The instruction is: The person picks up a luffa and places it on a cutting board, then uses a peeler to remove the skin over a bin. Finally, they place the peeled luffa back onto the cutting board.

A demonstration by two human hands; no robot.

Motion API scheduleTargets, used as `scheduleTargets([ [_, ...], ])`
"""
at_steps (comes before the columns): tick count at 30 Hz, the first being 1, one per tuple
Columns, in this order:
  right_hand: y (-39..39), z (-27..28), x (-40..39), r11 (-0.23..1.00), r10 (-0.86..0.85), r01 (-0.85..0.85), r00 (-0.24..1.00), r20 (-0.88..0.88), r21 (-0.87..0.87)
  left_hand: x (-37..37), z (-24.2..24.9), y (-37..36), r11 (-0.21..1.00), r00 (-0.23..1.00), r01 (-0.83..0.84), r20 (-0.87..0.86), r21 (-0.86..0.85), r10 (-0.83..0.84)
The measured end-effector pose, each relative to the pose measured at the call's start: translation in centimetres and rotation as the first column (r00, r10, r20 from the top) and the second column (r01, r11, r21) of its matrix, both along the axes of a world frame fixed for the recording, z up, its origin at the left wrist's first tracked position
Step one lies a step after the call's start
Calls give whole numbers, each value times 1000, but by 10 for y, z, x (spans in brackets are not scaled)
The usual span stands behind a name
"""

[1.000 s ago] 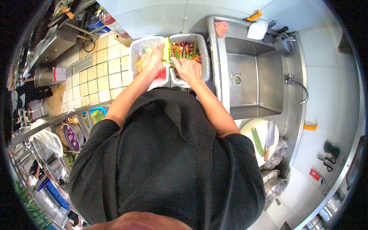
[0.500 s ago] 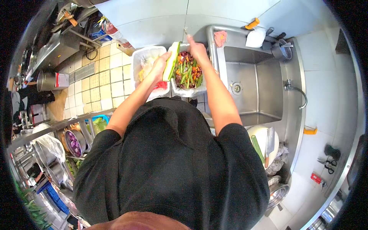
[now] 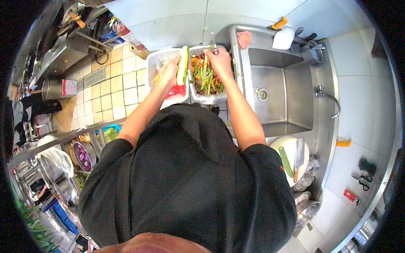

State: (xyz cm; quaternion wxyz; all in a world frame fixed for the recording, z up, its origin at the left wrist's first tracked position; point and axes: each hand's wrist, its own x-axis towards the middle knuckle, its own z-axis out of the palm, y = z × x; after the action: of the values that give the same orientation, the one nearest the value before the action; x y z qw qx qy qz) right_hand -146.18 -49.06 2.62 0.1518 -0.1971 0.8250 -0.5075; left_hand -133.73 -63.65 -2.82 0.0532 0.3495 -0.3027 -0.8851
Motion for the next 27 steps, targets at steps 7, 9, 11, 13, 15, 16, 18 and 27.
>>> scheduleTargets([
  [7,14,34,53,874,323,-257,941,-97,412,-3,25,1,998,999,-51,-3,-42,51],
  [9,17,30,63,833,403,-286,900,-165,473,-8,17,1,995,994,-104,-15,6,104],
  [11,21,30,70,849,411,-278,882,-230,449,-9,13,0,991,992,-128,-12,34,128],
  [13,22,30,73,862,408,-271,873,-268,429,-8,14,-2,992,993,-119,3,44,119],
  [15,23,29,75,870,398,-264,874,-278,416,-9,14,0,990,991,-132,16,45,131],
  [16,24,29,75,863,403,-270,878,-259,428,-9,14,2,989,990,-138,21,45,137],
  [18,24,30,75,848,413,-284,884,-221,448,-10,8,6,985,986,-161,41,61,159],
  [27,-12,-9,-1,840,240,-184,970,-45,511,1,26,27,994,994,96,-67,51,-92],
])
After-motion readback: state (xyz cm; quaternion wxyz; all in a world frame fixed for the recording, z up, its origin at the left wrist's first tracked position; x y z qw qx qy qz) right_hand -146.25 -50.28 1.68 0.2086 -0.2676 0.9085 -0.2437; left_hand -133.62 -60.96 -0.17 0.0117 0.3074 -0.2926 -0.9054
